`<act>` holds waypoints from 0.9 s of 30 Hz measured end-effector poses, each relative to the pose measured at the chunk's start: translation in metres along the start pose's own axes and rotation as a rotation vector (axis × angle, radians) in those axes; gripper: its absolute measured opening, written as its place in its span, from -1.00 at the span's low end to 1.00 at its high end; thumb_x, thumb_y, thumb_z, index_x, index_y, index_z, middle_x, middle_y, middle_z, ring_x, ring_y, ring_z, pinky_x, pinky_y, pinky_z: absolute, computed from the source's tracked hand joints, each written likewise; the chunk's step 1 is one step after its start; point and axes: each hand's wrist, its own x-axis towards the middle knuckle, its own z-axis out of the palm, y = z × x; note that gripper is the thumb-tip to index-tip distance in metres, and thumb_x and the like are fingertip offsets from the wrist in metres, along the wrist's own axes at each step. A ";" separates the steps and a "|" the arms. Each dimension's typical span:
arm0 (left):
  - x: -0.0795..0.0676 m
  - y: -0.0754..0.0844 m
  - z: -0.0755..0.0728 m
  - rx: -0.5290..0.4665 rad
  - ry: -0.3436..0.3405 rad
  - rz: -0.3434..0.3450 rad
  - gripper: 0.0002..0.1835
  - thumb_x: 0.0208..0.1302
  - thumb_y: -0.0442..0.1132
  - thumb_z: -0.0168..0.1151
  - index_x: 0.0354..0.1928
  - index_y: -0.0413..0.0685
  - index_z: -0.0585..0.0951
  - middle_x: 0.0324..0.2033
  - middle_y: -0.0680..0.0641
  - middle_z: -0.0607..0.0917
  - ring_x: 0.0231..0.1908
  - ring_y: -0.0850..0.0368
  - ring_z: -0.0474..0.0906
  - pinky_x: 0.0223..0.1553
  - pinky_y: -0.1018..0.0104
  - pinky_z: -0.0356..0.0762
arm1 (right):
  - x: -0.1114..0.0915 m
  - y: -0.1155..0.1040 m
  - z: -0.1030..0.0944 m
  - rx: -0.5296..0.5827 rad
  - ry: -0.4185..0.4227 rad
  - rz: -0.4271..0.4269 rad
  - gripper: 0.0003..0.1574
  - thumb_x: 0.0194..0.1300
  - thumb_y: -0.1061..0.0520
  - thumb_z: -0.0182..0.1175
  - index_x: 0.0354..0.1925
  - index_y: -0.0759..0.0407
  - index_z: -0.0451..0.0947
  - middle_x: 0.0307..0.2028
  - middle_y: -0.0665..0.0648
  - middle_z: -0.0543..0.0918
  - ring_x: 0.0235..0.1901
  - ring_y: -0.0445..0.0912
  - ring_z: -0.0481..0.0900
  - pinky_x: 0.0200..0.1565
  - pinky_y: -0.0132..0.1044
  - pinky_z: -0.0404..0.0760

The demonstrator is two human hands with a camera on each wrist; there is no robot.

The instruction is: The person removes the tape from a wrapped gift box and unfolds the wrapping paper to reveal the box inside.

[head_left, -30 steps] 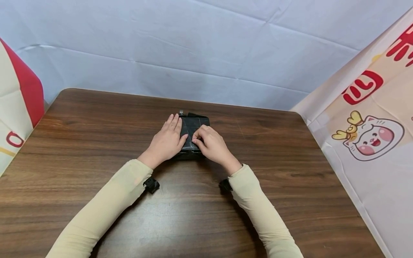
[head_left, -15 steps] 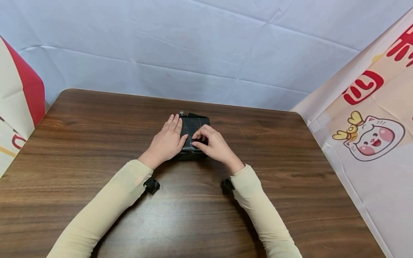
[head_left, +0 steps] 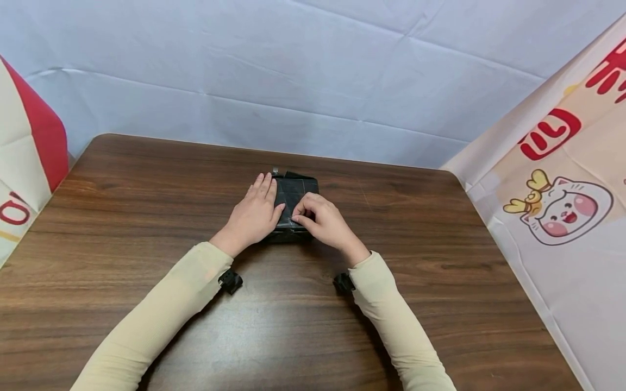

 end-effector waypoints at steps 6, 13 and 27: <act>0.000 0.004 -0.001 0.066 -0.019 -0.010 -0.31 0.51 0.01 -0.27 0.42 -0.40 -0.02 0.42 -0.34 -0.07 0.43 -0.17 -0.24 0.38 0.00 -0.19 | -0.003 -0.001 -0.001 0.003 -0.007 -0.066 -0.91 0.24 0.26 0.25 -0.40 0.13 0.55 -0.40 -0.01 0.51 -0.43 -0.17 0.38 -0.37 -0.30 0.42; -0.001 0.005 -0.001 0.091 -0.026 -0.030 -0.31 0.50 0.02 -0.28 0.43 -0.37 -0.03 0.42 -0.31 -0.08 0.43 -0.14 -0.24 0.38 0.00 -0.22 | -0.008 -0.002 -0.001 0.029 -0.020 -0.101 -0.89 0.24 0.28 0.24 -0.42 0.13 0.54 -0.42 -0.02 0.49 -0.42 -0.12 0.39 -0.37 -0.21 0.44; 0.000 0.003 0.002 0.089 -0.024 -0.029 -0.30 0.50 0.03 -0.28 0.43 -0.35 -0.04 0.43 -0.31 -0.07 0.43 -0.13 -0.25 0.38 -0.01 -0.22 | -0.016 -0.004 -0.005 0.108 -0.074 -0.153 -0.89 0.22 0.29 0.26 -0.41 0.11 0.56 -0.39 -0.01 0.52 -0.40 -0.16 0.39 -0.36 -0.09 0.46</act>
